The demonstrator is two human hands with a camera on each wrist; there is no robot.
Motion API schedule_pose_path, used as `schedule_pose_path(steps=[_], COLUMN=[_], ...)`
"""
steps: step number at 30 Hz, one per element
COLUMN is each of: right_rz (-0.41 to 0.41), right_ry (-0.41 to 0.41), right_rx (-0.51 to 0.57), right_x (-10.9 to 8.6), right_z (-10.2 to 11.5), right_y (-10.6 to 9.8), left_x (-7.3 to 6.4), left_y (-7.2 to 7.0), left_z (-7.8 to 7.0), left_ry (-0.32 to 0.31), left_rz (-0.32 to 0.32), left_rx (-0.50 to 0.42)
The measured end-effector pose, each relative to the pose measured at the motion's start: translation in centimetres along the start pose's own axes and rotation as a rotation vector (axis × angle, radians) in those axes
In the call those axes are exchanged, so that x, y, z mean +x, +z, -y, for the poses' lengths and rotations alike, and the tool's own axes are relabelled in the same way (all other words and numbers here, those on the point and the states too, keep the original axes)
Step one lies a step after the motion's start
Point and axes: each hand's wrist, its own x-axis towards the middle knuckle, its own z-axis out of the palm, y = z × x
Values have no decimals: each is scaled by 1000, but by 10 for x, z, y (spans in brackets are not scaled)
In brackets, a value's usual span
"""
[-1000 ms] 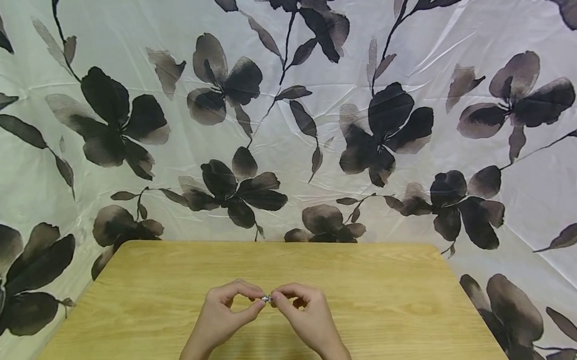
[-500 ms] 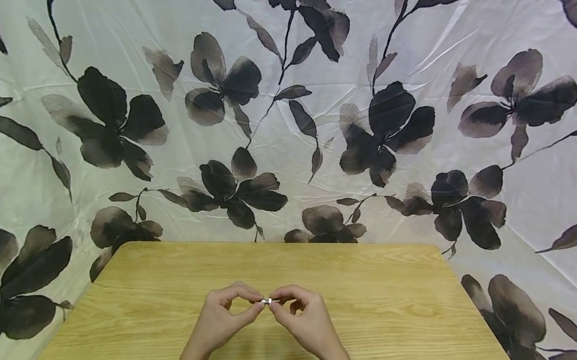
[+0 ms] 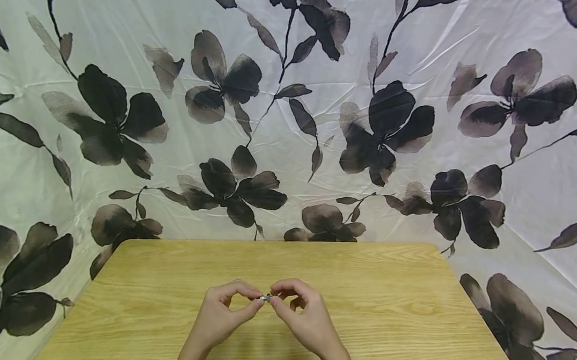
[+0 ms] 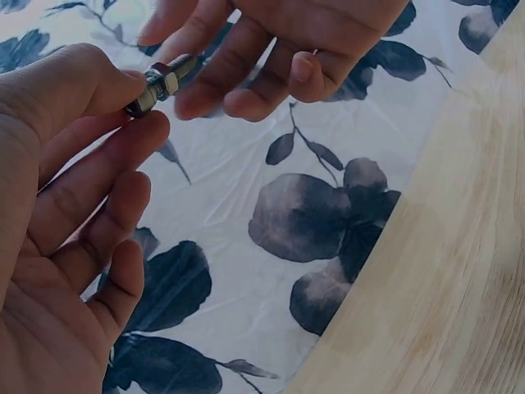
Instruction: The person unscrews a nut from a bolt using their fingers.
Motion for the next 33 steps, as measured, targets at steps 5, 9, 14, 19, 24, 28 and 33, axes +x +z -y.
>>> schedule_pose_path(steps=[5, 9, 14, 19, 24, 28, 33], right_rz=[-28, -3, 33, 51, 77, 78, 61], right_ry=[102, 112, 99, 83, 77, 40, 22], right_rx=[6, 6, -12, -3, -4, -21, -22], right_x=[1, 2, 1, 0, -2, -1, -2], right_z=[2, 2, 0, 0, 0, -1, -1], right_y=[-3, -4, -4, -4, -3, -3, -3], left_x=[0, 1, 1, 1, -2, -1, 0], left_y=[2, 3, 4, 5, 4, 2, 2], left_z=[1, 2, 4, 3, 2, 2, 3], left_ry=[31, 60, 53, 71, 30, -23, -49], left_rz=[8, 13, 20, 20, 28, 34, 52], left_rx=[-18, -28, -27, 2, 30, 49, 73])
